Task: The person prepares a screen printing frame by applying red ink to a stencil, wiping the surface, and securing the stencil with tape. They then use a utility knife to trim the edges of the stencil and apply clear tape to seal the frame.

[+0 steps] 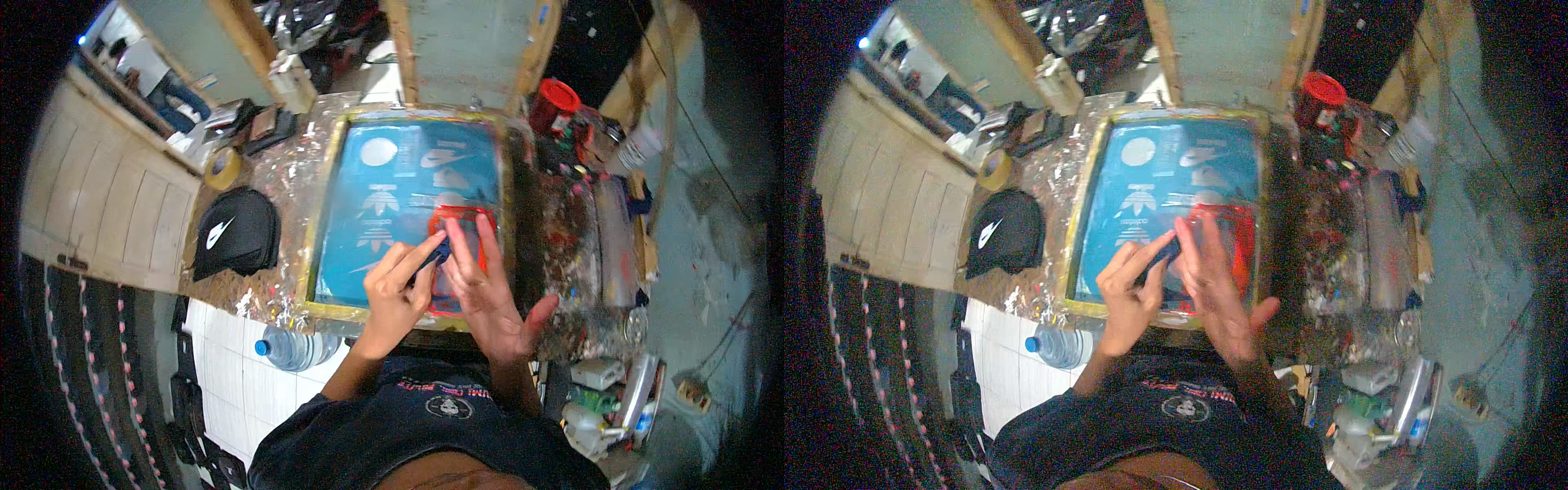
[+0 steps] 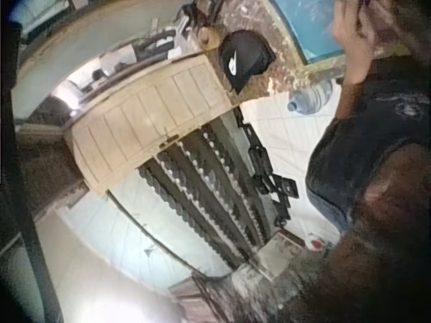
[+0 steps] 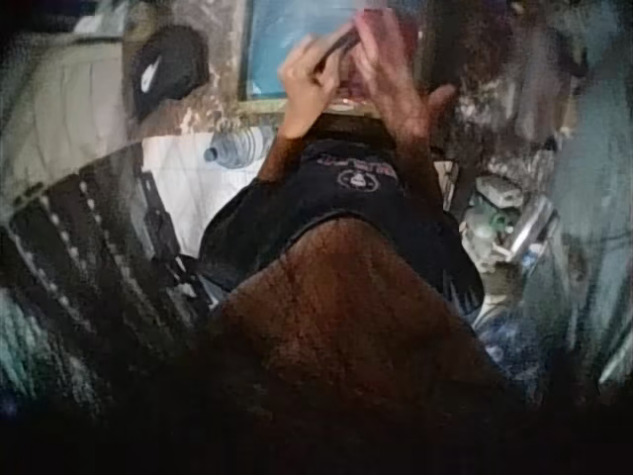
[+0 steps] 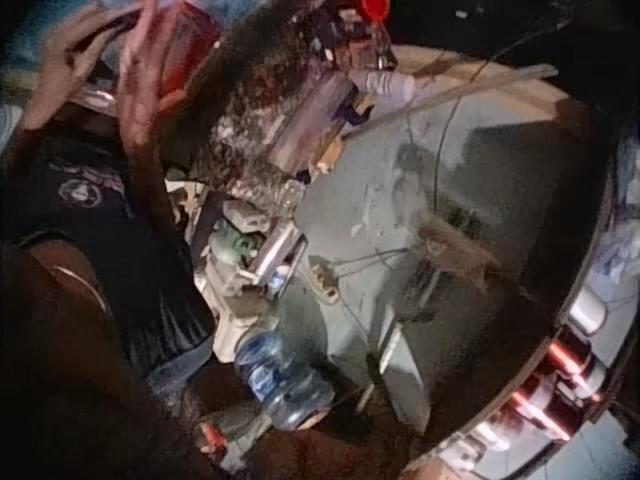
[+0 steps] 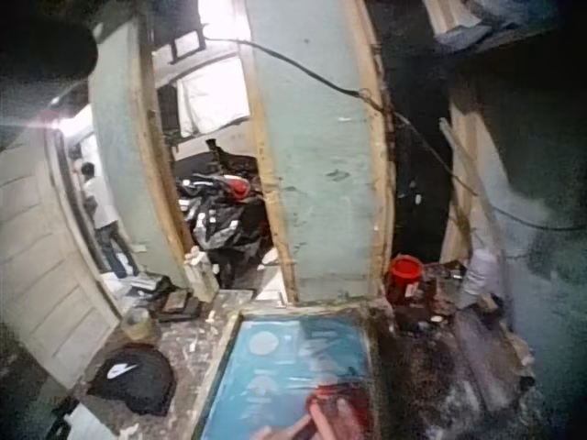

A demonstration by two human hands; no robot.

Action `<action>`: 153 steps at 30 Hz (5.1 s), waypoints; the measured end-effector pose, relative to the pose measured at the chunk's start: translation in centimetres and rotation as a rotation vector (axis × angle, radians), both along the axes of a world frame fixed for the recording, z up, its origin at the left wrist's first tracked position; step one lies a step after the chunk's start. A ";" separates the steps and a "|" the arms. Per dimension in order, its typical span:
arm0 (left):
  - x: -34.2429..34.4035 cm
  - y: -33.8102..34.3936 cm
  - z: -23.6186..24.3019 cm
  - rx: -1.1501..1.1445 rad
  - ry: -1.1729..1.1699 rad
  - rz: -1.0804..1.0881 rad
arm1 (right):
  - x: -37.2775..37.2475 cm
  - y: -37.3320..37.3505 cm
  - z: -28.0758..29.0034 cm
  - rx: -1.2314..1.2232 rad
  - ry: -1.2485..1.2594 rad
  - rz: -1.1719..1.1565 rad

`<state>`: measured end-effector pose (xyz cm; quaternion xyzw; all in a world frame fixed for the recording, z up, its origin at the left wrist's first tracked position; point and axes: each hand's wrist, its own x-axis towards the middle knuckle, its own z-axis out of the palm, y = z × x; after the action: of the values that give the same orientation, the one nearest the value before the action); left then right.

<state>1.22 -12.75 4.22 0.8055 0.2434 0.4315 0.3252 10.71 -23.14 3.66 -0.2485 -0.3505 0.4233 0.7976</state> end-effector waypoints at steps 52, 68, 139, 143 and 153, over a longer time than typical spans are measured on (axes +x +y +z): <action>-1.0 2.0 0.1 -0.496 -0.138 -0.310 | 2.1 -4.3 2.8 -0.241 -1.678 -0.483; 2.3 1.4 5.6 0.121 0.139 -0.511 | 2.7 -5.0 1.6 -0.169 -1.784 -0.490; -9.1 5.4 -14.0 0.218 0.584 0.109 | 14.2 1.1 -5.4 -1.012 -1.715 -0.691; -9.0 5.6 -14.0 0.154 0.562 0.107 | 12.2 12.8 -9.9 -0.696 -1.812 -0.467; -9.0 6.2 -13.9 -0.030 0.482 0.179 | 13.6 20.3 -12.9 -0.419 -2.523 0.187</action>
<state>-7.82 -6.52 -9.72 0.8553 0.3906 0.2506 0.2303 24.30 -2.85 -9.24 -0.5703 -0.8032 -0.0032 -0.1720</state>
